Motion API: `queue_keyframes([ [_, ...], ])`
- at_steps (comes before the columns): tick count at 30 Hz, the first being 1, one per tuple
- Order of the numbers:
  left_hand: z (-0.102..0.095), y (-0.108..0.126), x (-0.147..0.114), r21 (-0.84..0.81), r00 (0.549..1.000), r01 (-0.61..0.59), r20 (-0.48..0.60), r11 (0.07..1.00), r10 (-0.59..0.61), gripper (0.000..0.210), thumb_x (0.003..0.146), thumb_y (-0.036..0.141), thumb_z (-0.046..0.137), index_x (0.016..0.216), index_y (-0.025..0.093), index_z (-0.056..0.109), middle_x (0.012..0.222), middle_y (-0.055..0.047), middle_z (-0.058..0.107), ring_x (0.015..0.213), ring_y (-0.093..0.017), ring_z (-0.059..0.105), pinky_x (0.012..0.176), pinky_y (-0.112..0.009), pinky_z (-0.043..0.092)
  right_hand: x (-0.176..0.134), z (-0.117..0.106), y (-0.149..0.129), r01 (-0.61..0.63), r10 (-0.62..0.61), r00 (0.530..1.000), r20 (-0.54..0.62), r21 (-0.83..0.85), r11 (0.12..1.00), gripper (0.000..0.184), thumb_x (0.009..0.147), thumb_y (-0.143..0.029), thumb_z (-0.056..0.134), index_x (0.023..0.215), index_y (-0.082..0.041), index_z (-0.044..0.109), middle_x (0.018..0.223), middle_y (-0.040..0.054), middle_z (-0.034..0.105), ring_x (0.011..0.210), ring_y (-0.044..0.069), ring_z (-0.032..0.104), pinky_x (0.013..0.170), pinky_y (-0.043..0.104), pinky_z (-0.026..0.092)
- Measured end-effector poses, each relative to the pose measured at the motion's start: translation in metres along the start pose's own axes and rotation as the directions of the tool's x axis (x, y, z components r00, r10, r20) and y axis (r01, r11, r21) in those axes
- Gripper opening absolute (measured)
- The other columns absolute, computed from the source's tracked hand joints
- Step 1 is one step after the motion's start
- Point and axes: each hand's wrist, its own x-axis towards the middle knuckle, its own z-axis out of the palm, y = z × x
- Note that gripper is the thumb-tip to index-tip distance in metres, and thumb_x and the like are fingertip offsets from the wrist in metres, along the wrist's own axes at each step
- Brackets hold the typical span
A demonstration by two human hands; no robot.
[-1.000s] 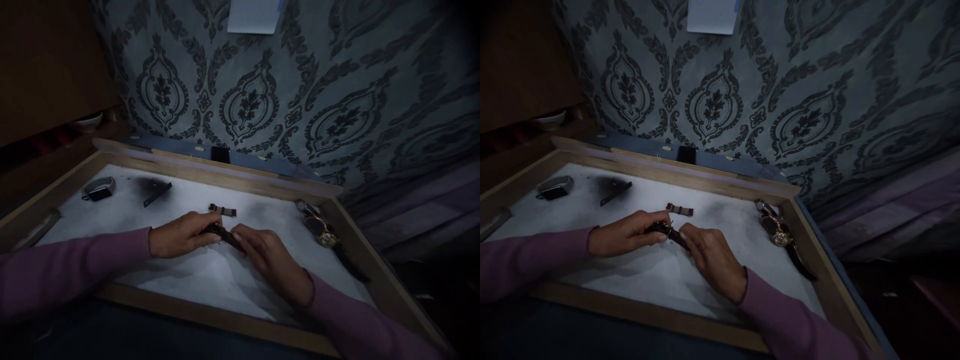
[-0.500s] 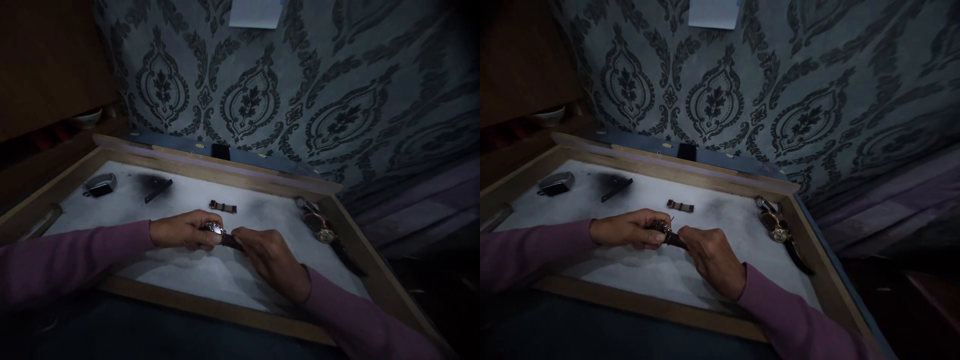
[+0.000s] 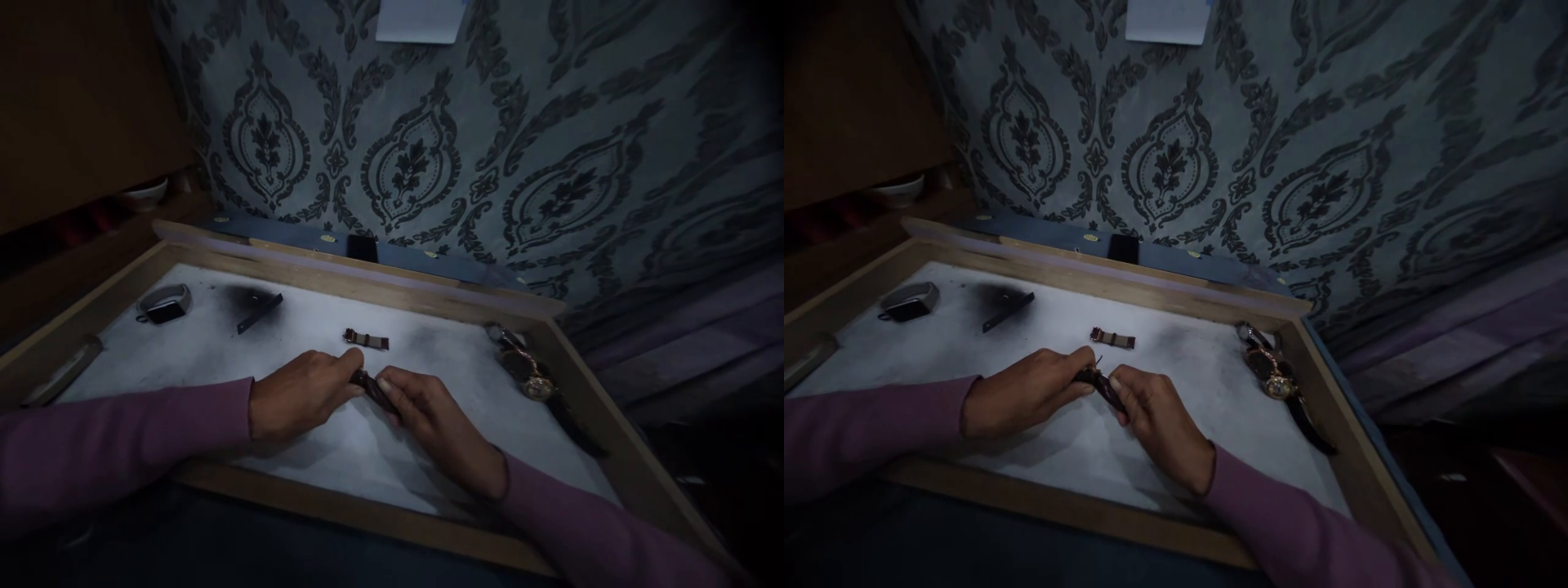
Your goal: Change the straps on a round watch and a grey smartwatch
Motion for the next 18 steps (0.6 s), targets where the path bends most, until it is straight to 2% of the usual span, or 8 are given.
queue_keyframes([
  [3,0.0,0.001,0.0,-0.012,1.0,0.017,-0.002,1.0,-0.017,0.012,0.094,0.025,0.043,0.084,0.022,0.037,0.067,0.001,0.048,0.057,-0.014,0.043,0.053,-0.026,0.024,0.0,0.002,0.0,0.011,-0.012,1.0,-0.019,-0.07,0.998,0.041,0.1,-0.036,0.034,0.064,-0.02,0.043,0.055,-0.0032,0.044,0.049,0.011,0.041,0.051,0.023,0.032],
  [5,-0.003,0.0,0.002,-0.077,1.0,0.015,0.029,0.997,-0.012,0.013,0.094,0.026,0.044,0.084,0.021,0.039,0.068,0.001,0.047,0.06,-0.014,0.043,0.055,-0.026,0.026,-0.002,0.001,0.001,0.064,-0.07,0.997,-0.025,-0.177,0.982,0.036,0.1,-0.031,0.034,0.066,-0.02,0.043,0.055,-0.0038,0.044,0.049,0.01,0.042,0.051,0.023,0.032],
  [9,-0.011,0.0,0.005,-0.368,0.985,0.082,0.169,0.926,-0.02,0.019,0.092,0.033,0.048,0.08,0.019,0.043,0.07,0.002,0.046,0.063,-0.012,0.042,0.057,-0.024,0.031,-0.007,-0.002,0.005,0.216,-0.223,0.975,0.027,-0.376,0.901,0.028,0.097,-0.018,0.035,0.07,-0.02,0.042,0.056,-0.0049,0.041,0.045,0.009,0.038,0.049,0.022,0.028],
  [11,-0.014,-0.001,0.006,-0.555,0.964,0.179,0.265,0.812,-0.031,0.024,0.09,0.038,0.052,0.08,0.018,0.044,0.065,0.005,0.043,0.057,-0.009,0.037,0.052,-0.022,0.029,-0.009,-0.004,0.006,0.284,-0.292,0.955,0.044,-0.418,0.863,0.027,0.096,-0.013,0.036,0.071,-0.02,0.044,0.056,-0.005,0.041,0.044,0.009,0.037,0.048,0.022,0.027],
  [13,-0.014,-0.001,0.006,-0.692,0.932,0.294,0.362,0.659,-0.035,0.028,0.087,0.042,0.057,0.081,0.018,0.044,0.062,0.007,0.042,0.049,-0.006,0.031,0.046,-0.021,0.023,-0.011,-0.005,0.006,0.348,-0.369,0.928,0.042,-0.445,0.825,0.026,0.094,-0.009,0.036,0.072,-0.02,0.046,0.056,-0.005,0.041,0.044,0.009,0.035,0.047,0.023,0.027],
  [16,-0.012,-0.003,0.006,-0.785,0.885,0.411,0.466,0.464,0.004,0.031,0.084,0.042,0.063,0.082,0.019,0.042,0.059,0.008,0.042,0.043,-0.003,0.023,0.042,-0.02,0.015,-0.011,-0.007,0.003,0.443,-0.489,0.872,0.028,-0.47,0.763,0.025,0.092,-0.005,0.036,0.076,-0.019,0.049,0.056,-0.0048,0.041,0.045,0.01,0.034,0.046,0.023,0.026],
  [18,-0.01,-0.004,0.007,-0.809,0.866,0.446,0.498,0.384,0.044,0.032,0.083,0.041,0.065,0.082,0.02,0.041,0.058,0.009,0.041,0.042,-0.003,0.021,0.041,-0.019,0.013,-0.012,-0.008,0.002,0.477,-0.536,0.844,0.015,-0.479,0.737,0.025,0.092,-0.004,0.035,0.078,-0.019,0.05,0.056,-0.0046,0.042,0.045,0.01,0.033,0.046,0.023,0.025],
])
